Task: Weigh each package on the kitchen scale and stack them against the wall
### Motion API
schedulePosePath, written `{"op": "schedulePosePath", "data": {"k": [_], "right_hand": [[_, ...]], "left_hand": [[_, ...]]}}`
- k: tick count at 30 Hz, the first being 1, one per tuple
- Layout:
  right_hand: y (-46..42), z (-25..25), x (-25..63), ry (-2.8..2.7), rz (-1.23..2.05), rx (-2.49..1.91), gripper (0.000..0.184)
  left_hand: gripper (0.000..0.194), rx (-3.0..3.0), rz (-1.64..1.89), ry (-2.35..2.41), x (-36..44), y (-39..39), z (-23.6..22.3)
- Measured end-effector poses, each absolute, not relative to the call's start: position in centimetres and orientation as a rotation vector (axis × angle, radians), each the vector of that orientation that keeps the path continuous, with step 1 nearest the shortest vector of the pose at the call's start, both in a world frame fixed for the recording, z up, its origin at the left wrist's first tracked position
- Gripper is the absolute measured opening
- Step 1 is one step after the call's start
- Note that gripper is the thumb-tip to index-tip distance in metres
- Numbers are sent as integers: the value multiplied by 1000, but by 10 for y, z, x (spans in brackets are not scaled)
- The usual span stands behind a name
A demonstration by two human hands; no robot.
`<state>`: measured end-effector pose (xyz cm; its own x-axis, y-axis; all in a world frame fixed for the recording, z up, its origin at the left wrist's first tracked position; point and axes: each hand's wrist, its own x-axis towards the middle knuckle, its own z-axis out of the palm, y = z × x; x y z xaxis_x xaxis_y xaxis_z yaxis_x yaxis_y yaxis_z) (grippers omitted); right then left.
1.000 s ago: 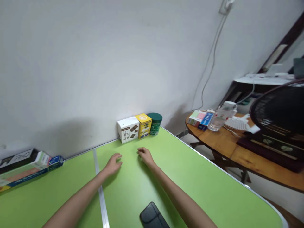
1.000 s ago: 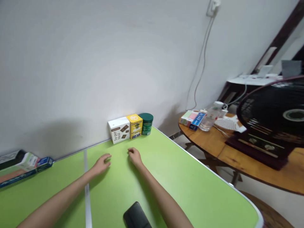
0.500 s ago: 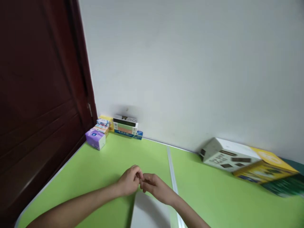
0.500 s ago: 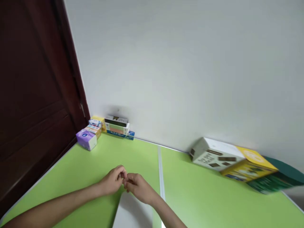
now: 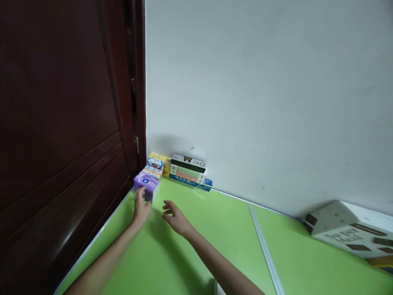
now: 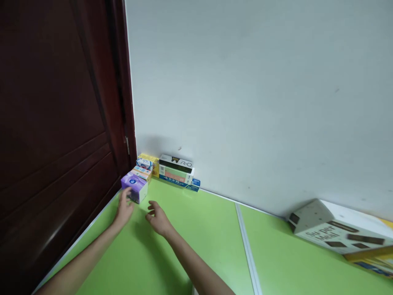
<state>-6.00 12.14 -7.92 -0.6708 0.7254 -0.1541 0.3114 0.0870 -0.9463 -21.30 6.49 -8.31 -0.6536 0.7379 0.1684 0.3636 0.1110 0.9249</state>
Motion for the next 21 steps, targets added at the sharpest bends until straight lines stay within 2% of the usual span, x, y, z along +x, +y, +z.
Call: {"op": "schedulePosePath", "data": {"k": [3, 8, 10, 14, 21], "right_hand": [[136, -88, -94, -1922, 1550, -1097, 77], [166, -84, -128, -1853, 1527, -1025, 102], [175, -81, -127, -1869, 1591, -949, 101], [177, -86, -93, -1893, 1629, -910, 87], [139, -85, 30, -1912, 1737, -939, 63]], "left_hand": [[76, 919, 1635, 2253, -262, 82, -84], [81, 922, 1534, 2209, -299, 102, -88], [78, 943, 1487, 2198, -293, 100, -94], [68, 999, 1369, 2181, -259, 77, -112], [76, 1125, 1147, 1660, -181, 22, -116]]}}
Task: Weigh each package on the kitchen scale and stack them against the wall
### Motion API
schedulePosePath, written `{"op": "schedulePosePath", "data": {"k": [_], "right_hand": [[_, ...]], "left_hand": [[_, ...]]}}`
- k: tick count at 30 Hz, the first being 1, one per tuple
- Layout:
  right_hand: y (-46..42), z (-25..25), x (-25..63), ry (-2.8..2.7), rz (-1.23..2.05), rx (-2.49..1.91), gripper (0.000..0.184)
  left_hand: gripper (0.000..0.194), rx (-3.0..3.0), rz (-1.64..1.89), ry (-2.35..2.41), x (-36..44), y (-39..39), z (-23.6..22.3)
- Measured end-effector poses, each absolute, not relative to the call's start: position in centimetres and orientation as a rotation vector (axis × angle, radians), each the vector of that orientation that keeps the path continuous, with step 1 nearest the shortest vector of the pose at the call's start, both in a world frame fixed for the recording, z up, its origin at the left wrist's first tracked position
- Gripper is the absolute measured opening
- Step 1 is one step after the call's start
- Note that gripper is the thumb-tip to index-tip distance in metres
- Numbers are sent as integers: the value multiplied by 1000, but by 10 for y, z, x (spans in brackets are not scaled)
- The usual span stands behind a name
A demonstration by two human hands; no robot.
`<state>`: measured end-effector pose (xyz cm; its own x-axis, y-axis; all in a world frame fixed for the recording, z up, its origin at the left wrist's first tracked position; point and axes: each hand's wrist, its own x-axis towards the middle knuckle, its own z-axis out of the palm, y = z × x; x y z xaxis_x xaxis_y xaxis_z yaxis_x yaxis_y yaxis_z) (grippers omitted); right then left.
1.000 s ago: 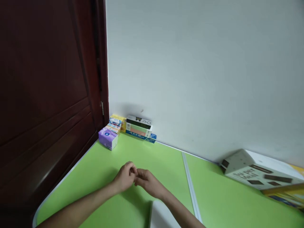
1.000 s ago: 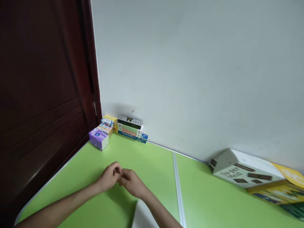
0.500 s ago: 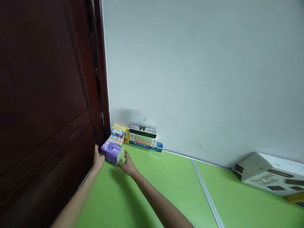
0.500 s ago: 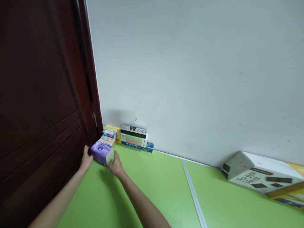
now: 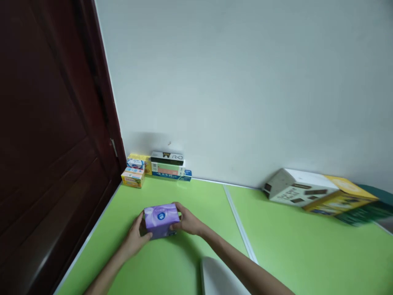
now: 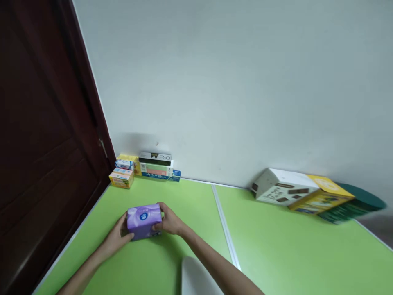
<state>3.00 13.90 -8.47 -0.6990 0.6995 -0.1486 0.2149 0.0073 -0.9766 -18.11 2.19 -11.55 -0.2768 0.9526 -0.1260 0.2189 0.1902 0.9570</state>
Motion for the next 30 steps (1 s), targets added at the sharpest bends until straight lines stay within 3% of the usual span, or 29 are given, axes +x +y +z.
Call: {"op": "schedulePosePath", "data": {"k": [4, 14, 19, 26, 30], "right_hand": [[96, -61, 98, -1855, 1756, -967, 60], [3, 1, 206, -1883, 1162, -1099, 76], [-29, -19, 235, -1829, 1140, -1221, 77], [-65, -81, 247, -1459, 1441, -1366, 89], [-74, -101, 244, -1252, 1604, -1261, 95]], "left_hand": [[66, 1267, 949, 1512, -141, 1, -83], [67, 1506, 821, 1390, -55, -27, -5], [68, 1482, 742, 1312, -29, -38, -22], [86, 1117, 868, 1232, -7, -64, -83], [82, 838, 969, 1109, 12, -89, -103]]}}
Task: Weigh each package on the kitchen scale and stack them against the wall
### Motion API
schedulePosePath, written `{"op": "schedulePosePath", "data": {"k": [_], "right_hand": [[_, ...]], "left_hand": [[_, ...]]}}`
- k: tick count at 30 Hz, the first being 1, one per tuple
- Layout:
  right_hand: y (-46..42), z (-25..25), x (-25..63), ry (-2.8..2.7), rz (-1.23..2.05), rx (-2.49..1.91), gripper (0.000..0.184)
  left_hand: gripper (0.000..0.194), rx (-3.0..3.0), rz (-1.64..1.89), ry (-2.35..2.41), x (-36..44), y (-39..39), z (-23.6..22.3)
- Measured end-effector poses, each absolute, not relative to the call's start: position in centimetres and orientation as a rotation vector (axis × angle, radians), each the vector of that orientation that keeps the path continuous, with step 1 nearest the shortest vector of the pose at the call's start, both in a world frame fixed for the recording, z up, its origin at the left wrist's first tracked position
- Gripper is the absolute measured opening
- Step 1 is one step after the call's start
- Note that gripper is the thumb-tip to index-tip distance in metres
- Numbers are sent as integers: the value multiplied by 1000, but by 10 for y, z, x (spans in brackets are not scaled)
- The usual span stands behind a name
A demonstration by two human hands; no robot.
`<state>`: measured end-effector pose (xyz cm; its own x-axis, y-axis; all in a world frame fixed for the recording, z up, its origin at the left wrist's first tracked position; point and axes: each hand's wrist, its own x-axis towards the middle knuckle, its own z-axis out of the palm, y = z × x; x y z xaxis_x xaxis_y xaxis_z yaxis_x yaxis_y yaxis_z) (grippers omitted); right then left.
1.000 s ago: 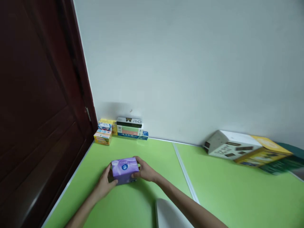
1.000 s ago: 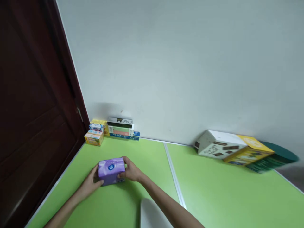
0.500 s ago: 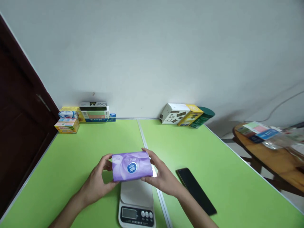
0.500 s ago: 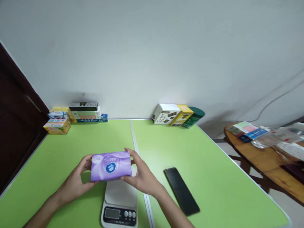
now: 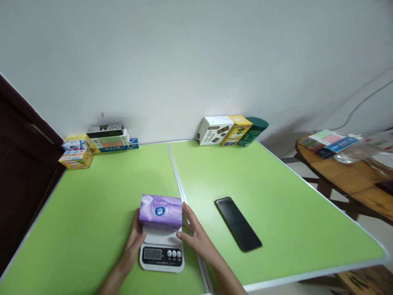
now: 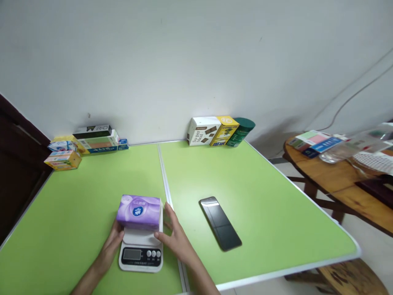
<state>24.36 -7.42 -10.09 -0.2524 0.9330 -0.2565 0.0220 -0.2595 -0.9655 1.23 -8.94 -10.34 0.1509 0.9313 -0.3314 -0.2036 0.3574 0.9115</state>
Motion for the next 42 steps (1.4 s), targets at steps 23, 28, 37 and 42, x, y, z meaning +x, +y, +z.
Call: {"op": "schedulePosePath", "data": {"k": [23, 28, 37, 42], "right_hand": [[-68, -78, 259, -1330, 1515, -1369, 74], [-64, -66, 249, -1491, 1429, -1301, 56], [-47, -42, 288, -1581, 1096, -1191, 50], [-23, -31, 345, -1461, 821, -1330, 32]], "left_hand": [[103, 1206, 845, 1501, 5, -78, -76], [104, 1242, 726, 1621, 7, -62, -72], [81, 1382, 761, 1672, 55, -31, -32], [83, 1439, 720, 1466, 131, 20, -5]]}}
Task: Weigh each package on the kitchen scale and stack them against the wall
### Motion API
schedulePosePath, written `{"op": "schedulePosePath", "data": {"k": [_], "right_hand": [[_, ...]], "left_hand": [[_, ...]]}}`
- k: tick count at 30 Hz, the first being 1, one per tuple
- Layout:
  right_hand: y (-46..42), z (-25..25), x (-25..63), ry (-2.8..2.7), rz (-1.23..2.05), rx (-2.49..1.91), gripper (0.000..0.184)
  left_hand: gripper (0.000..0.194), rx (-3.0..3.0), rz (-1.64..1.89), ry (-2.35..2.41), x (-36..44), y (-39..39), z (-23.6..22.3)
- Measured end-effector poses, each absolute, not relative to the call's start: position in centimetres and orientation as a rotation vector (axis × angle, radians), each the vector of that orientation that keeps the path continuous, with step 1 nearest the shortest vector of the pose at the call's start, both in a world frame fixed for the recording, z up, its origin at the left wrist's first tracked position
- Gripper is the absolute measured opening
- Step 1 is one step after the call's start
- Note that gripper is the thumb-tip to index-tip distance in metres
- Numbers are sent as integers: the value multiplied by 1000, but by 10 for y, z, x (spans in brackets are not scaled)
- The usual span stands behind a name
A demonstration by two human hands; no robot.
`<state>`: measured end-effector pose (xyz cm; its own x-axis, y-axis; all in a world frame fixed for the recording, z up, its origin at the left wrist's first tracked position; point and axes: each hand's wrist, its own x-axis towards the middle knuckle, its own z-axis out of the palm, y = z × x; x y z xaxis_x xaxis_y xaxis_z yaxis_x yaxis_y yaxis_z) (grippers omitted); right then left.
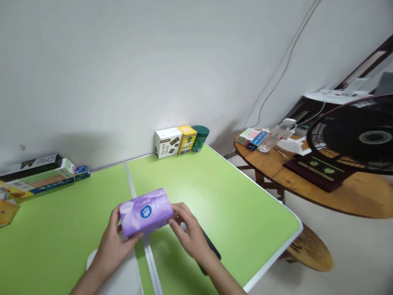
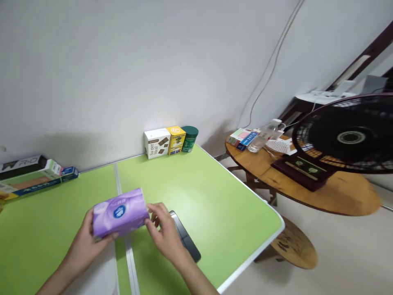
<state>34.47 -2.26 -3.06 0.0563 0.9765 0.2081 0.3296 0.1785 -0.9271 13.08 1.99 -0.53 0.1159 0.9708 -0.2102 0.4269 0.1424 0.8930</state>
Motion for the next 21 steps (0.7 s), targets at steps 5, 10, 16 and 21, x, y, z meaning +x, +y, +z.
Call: {"op": "schedulePosePath", "data": {"k": [5, 10, 16, 21], "right_hand": [[9, -22, 413, -1387, 557, -1357, 30], [36, -29, 469, -1364, 513, -1353, 26], [108, -20, 497, -1286, 302, -1448, 36], [208, 11, 505, -1254, 384, -1292, 64]], "left_hand": [[77, 1503, 740, 1266, 213, 68, 8], [73, 1579, 768, 1160, 273, 101, 14], [73, 1757, 986, 1094, 331, 178, 33], [75, 1906, 1184, 1224, 352, 270, 53]]}}
